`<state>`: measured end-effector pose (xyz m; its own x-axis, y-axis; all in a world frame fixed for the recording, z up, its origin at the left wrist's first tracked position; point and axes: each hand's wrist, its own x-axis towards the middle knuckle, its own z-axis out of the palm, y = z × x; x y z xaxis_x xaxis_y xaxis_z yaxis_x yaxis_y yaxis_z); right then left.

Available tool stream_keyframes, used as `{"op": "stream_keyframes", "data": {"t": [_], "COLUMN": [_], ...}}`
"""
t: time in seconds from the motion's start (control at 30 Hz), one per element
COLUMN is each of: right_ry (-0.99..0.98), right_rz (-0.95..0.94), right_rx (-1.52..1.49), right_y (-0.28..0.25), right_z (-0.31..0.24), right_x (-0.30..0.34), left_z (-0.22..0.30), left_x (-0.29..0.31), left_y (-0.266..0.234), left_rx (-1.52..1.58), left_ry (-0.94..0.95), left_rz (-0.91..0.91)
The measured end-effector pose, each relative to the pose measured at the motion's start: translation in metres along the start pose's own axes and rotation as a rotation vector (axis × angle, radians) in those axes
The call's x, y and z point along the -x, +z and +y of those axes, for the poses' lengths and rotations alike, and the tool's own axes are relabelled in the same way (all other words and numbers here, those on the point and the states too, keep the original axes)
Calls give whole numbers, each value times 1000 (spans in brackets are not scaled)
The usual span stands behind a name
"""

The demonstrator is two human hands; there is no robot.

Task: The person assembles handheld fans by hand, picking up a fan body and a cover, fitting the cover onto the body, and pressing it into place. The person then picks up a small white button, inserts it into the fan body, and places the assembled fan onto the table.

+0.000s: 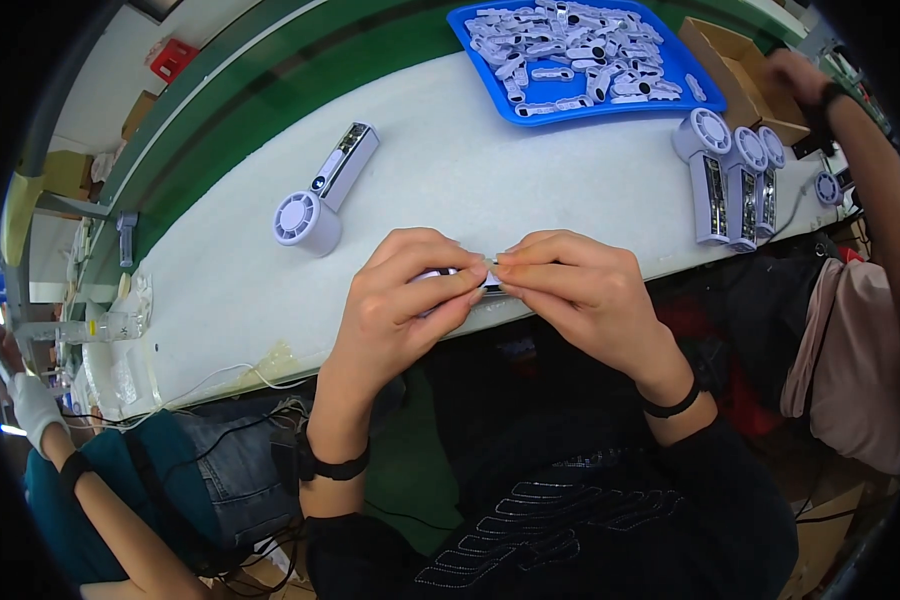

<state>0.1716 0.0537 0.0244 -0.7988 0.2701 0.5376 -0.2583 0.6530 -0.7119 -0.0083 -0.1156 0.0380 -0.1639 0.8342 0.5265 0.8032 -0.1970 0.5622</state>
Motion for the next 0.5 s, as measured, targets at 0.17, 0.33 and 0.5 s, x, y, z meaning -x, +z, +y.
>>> {"op": "stream_keyframes", "data": {"t": [0.17,0.33,0.5], "right_ry": [-43,-106,-83], "right_rz": [-42,-27,9], "right_rx": [57,139,210], "right_y": [-2,1,7], "right_z": [0,-6,-11], "right_x": [-3,2,2], "left_z": [-2,-5,-14], "left_x": [-1,0,2], "left_y": [1,4,6], "left_rx": [-55,-90,-34], "left_ry": [65,102,117], "left_rz": [-3,33,80]}}
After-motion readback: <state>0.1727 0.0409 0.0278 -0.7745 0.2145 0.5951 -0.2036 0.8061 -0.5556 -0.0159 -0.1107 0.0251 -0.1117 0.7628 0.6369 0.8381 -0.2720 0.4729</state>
